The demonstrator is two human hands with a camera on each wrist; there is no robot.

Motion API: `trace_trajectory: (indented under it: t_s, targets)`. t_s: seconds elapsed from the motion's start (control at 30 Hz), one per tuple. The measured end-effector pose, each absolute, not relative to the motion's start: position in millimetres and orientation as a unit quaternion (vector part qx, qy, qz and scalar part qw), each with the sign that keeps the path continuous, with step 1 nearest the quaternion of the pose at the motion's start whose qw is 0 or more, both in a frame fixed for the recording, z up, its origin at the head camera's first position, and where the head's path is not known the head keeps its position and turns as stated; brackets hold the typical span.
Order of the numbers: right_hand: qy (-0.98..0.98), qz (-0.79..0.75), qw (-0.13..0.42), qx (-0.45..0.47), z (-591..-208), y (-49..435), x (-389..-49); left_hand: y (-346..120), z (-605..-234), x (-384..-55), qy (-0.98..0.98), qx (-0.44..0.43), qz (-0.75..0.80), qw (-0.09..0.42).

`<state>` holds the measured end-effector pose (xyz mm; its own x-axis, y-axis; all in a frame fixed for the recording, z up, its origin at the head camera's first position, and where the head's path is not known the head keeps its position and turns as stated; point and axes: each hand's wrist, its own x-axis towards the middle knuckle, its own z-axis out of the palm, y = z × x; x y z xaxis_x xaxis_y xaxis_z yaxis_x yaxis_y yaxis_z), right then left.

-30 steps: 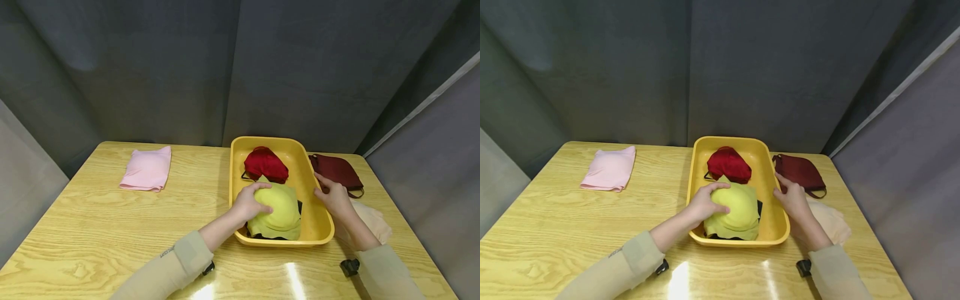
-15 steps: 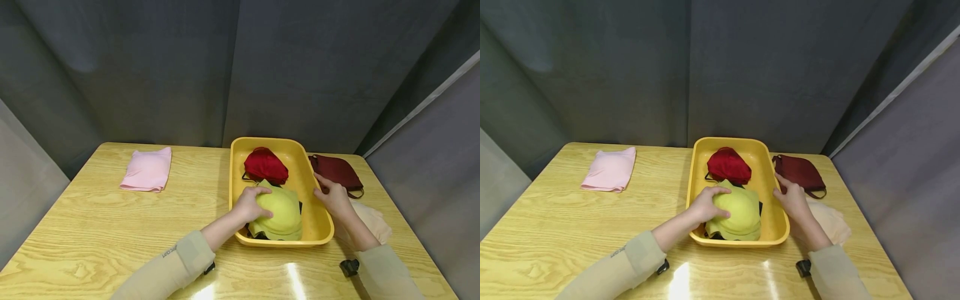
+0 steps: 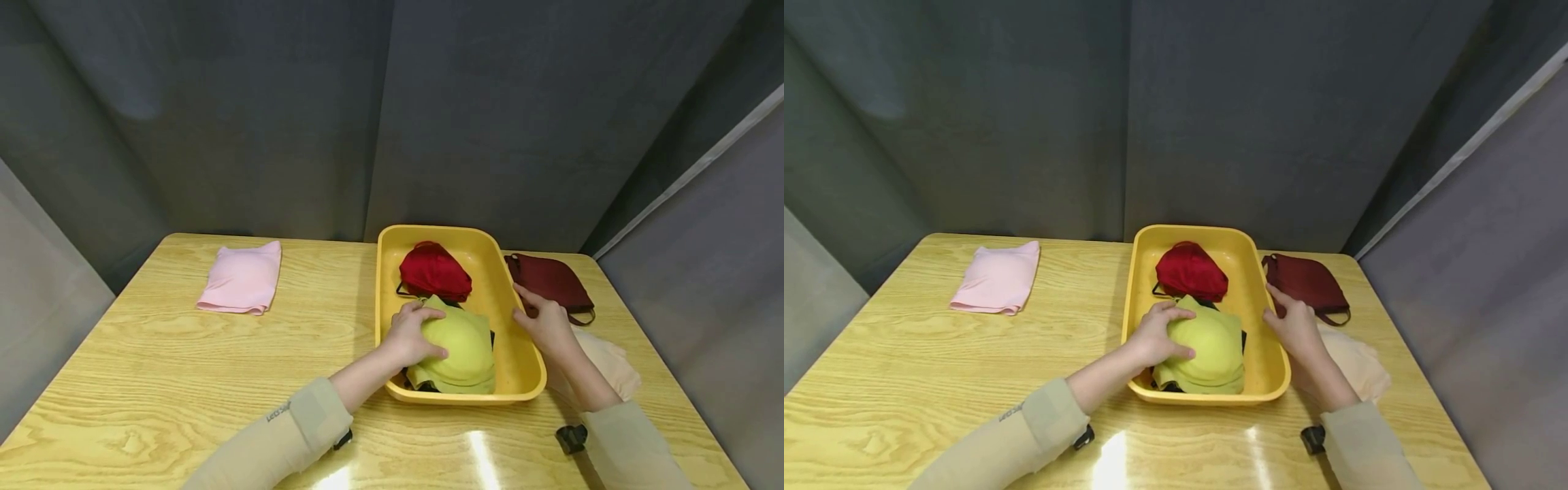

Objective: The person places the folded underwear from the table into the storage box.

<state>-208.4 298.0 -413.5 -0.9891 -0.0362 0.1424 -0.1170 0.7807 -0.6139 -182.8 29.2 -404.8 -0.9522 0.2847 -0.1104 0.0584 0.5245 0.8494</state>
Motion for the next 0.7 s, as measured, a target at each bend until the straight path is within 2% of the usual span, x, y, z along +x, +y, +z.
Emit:
trace_trajectory:
  t_s: [0.27, 0.7]
  targets:
    - [-0.942, 0.328, 0.056, 0.039, -413, 296, -208, 24, -398, -182, 0.876, 0.124, 0.457, 0.096]
    - [-0.945, 0.320, 0.059, 0.043, -413, 297, -208, 8, -379, -173, 0.860, 0.151, 0.478, 0.096]
